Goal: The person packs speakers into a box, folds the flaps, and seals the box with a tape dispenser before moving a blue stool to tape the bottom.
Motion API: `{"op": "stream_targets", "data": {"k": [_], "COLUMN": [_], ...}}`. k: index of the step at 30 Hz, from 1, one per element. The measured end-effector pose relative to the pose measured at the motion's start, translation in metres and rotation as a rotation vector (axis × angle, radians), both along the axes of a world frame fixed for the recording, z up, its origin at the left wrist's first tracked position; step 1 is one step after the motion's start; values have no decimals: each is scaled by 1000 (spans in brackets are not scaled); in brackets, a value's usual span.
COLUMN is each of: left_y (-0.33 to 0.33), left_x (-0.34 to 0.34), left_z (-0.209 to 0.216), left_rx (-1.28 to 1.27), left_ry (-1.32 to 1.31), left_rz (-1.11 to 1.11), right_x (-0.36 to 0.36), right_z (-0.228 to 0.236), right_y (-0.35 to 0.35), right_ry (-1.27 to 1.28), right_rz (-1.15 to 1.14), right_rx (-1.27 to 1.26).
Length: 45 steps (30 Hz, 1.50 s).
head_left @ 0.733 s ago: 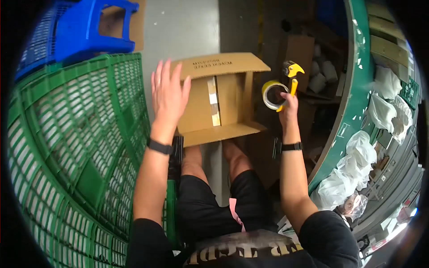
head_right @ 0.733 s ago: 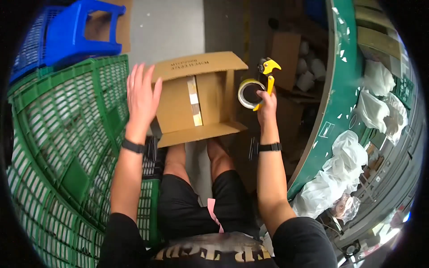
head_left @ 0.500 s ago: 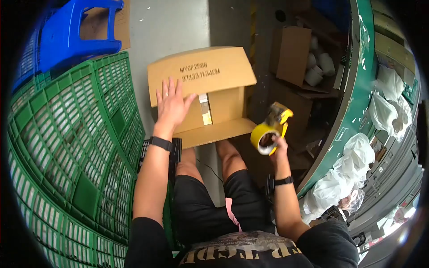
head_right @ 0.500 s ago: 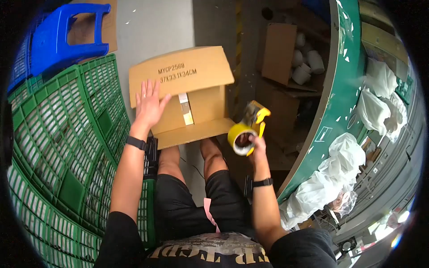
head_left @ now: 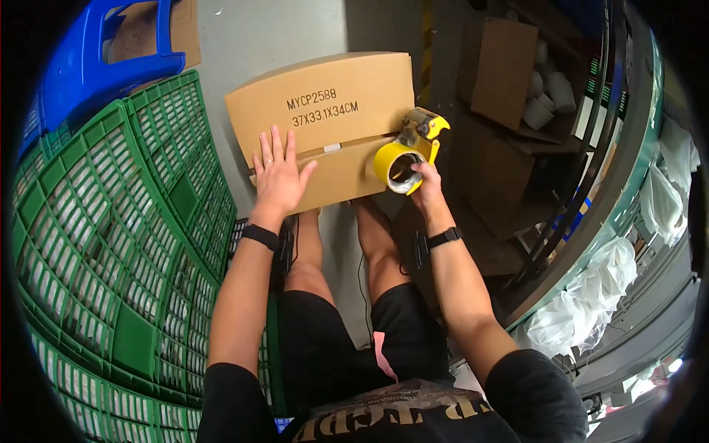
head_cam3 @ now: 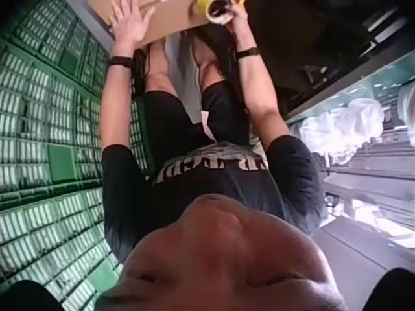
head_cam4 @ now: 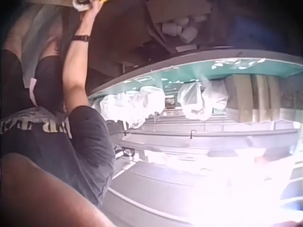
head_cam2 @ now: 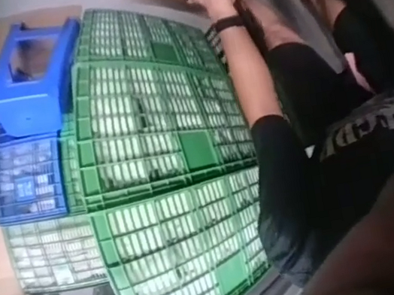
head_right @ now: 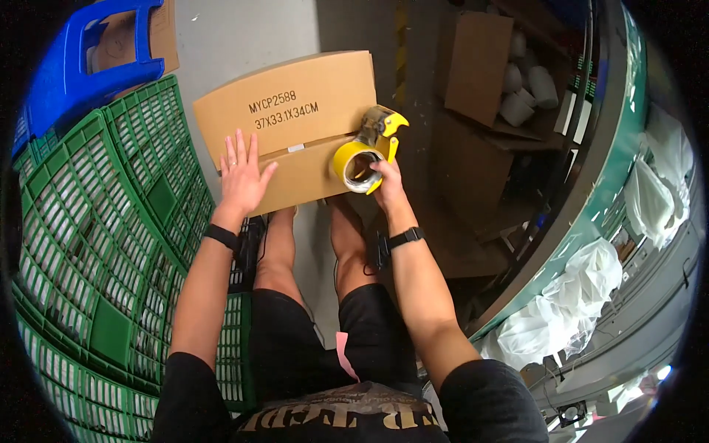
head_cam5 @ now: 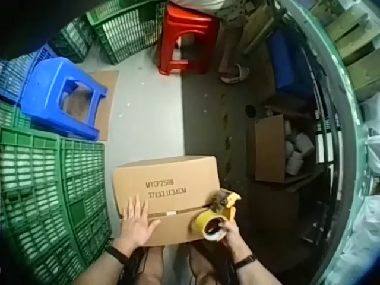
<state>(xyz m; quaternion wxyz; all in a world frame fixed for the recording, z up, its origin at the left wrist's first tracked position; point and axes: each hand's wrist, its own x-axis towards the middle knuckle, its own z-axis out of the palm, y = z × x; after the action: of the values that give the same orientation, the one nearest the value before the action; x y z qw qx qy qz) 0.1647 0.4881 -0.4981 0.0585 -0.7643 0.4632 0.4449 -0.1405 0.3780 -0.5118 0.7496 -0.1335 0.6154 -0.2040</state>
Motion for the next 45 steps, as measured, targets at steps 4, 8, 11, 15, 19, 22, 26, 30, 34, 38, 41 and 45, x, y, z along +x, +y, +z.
{"op": "stream_targets", "data": {"k": [4, 8, 11, 15, 19, 22, 26, 30, 34, 38, 41, 45], "left_y": [21, 32, 24, 28, 13, 19, 17, 20, 33, 27, 28, 44], "left_x": [-26, -26, -34, -33, -35, -18, -13, -7, 8, 6, 8, 14], "left_z": [-36, -52, -56, -46, -46, -50, -53, -55, -63, -69, -77, -76], "left_rx": [-172, -274, -375, -328, -344, -333, -335, -398, -473, -457, -464, -458], "left_ry": [-362, -425, -414, -422, -428, -510, -540, -543, -469, -406, -429, -504], "left_rz": [-89, 18, 87, 125, 164, 190, 243, 342, 429, 452, 424, 335], "right_x": [5, 11, -20, -2, 14, 37, 40, 34, 52, 45, 44, 46], "right_z": [-18, -3, -24, -32, -39, -33, -31, -28, -22, -24, -25, -16], "right_y": [-13, -24, -46, -76, -95, -83, -87, -87, -69, -72, -69, -45], "right_ry": [4, 19, 106, 42, -35, -22, 9, 17, -17, -33, -40, -32], "right_rz": [111, 242, 195, 224, 194, 239, 280, 304, 294, 269, 247, 215], "right_rx": [-46, -20, -225, -278, -30, -49, -108, -110, -190, -231, -232, -192]}}
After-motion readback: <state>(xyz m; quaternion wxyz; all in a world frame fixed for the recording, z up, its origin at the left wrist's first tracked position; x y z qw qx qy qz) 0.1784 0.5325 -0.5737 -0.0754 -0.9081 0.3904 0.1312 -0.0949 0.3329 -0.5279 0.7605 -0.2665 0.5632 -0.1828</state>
